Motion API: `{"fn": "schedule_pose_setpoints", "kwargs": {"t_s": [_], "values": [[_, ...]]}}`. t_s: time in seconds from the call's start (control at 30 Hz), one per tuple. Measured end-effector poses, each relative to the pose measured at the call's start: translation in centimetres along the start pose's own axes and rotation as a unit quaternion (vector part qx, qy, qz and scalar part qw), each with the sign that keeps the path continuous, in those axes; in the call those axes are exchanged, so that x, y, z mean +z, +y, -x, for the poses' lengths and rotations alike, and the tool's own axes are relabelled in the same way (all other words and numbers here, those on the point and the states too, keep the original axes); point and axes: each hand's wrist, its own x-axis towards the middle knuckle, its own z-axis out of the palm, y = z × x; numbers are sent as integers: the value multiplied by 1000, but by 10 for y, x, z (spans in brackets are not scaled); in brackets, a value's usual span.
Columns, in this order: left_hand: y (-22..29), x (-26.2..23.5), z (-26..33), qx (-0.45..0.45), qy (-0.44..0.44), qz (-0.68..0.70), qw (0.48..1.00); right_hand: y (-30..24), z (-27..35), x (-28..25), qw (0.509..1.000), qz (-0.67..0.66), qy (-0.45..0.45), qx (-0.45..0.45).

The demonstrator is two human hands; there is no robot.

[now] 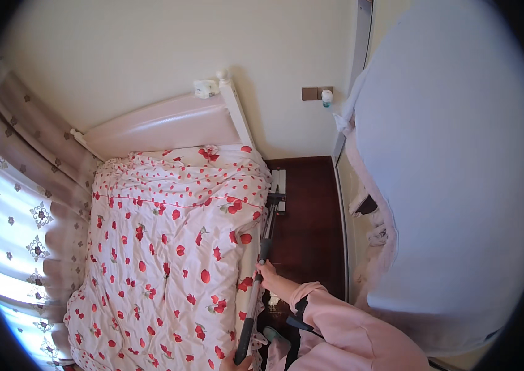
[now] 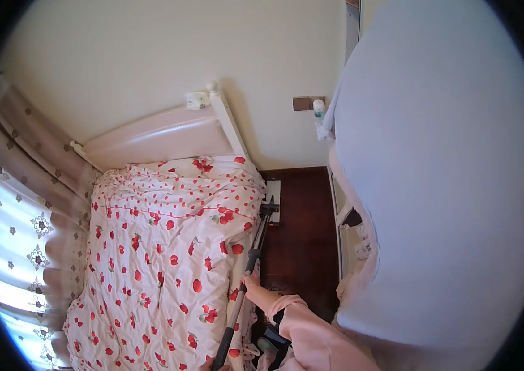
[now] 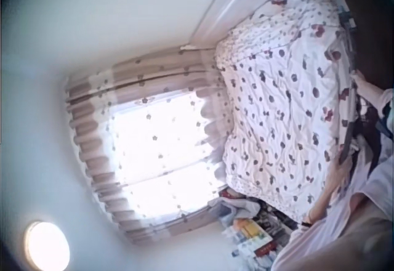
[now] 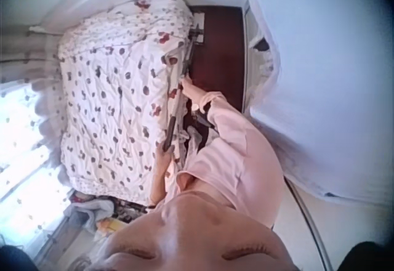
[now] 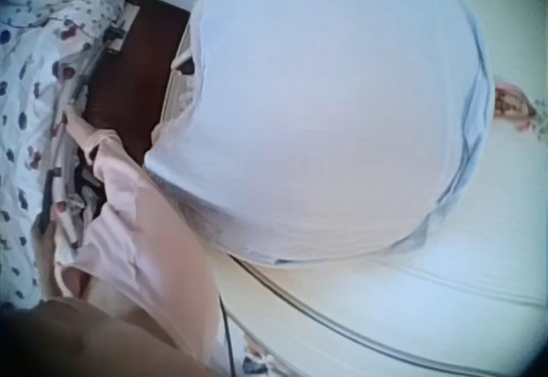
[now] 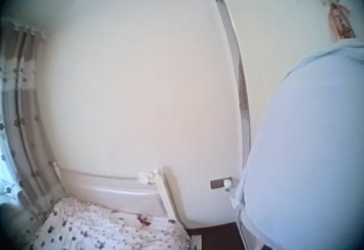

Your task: Mops the floor of a hallway and bedroom, then cleans the mop head in a bathroom sink.

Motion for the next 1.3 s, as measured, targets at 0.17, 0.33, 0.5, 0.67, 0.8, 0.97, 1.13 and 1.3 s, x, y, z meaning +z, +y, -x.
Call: {"fn": "schedule_pose_setpoints", "kwargs": {"t_s": [0.17,0.33,0.5,0.67,0.8,0.97,1.13,1.3], "values": [[19,4,-5,-5,5,-55,998,-10,-9,14,997,66,13,-23],[28,15,-10,-49,-19,-51,997,-18,-15,19,994,102,28,-36],[26,7,-19,-42,-3,-110,993,-15,-20,26,993,96,22,-61],[62,-6,-30,-72,-72,-176,979,-30,-11,17,999,19,-34,-37],[54,-23,-41,-43,-98,-196,975,-35,-16,11,997,-31,-70,-26],[64,-22,-48,-11,-122,-152,981,-58,-4,-2,996,-50,-66,-29],[94,-8,-54,-36,-154,-141,977,-80,1,-23,995,-34,-71,-54],[92,0,-53,-49,-174,-144,973,-93,11,-29,997,-53,-49,-41]]}}
